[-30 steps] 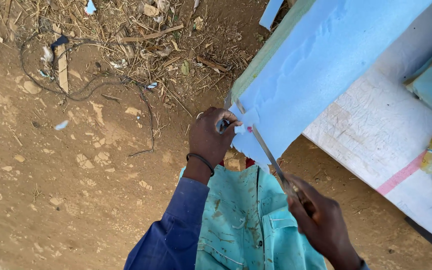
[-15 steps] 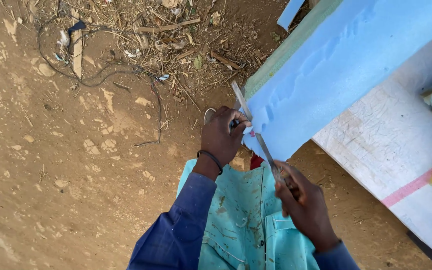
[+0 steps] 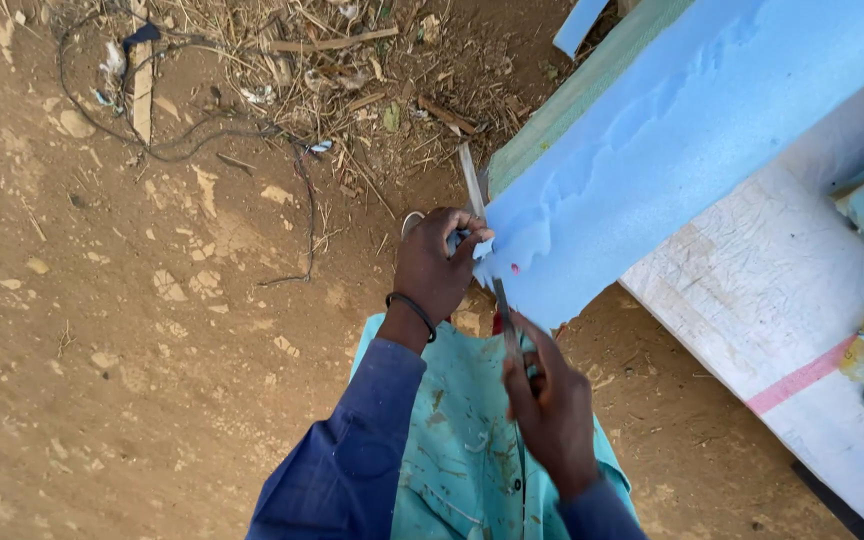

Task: Cutting and shaping blue foam blocks using a hacksaw blade

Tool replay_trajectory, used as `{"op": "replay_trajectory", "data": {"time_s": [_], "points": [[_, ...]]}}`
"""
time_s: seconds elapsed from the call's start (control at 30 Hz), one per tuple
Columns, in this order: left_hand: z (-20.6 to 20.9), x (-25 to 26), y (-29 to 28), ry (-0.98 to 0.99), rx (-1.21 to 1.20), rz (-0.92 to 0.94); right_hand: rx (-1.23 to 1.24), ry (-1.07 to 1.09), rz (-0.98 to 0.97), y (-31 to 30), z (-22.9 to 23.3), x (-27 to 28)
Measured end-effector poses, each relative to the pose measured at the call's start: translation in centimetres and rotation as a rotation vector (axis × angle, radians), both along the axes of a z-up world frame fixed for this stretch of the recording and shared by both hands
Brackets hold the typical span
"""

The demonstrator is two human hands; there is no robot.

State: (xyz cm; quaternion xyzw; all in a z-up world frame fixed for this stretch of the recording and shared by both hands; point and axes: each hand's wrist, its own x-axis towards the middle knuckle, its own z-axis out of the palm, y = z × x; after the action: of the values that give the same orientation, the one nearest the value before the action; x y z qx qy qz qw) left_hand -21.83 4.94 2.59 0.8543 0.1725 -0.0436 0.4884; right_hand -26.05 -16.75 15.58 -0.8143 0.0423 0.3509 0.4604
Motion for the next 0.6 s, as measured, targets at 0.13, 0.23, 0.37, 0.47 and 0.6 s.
{"op": "replay_trajectory", "data": {"time_s": [0.13, 0.23, 0.37, 0.47, 0.6], "points": [[1.4, 0.7, 0.4, 0.030, -0.100, 0.125, -0.316, 0.173, 0.123, -6.6, 0.9, -9.8], [1.9, 0.9, 1.0, 0.066, -0.123, 0.293, -0.393, 0.161, 0.218, -10.6, 0.0, -15.5], [-0.5, -1.4, 1.7, 0.000, -0.161, 0.577, -0.404, 0.324, 0.274, -12.3, 0.1, -14.7], [-0.9, -3.1, 2.8, 0.065, -0.047, 0.562, -0.332, 0.192, 0.079, -9.7, 3.4, -9.4], [-1.1, -5.5, 2.0, 0.085, 0.166, 0.464, -0.432, 0.220, -0.145, -6.8, 5.9, -3.6]]}}
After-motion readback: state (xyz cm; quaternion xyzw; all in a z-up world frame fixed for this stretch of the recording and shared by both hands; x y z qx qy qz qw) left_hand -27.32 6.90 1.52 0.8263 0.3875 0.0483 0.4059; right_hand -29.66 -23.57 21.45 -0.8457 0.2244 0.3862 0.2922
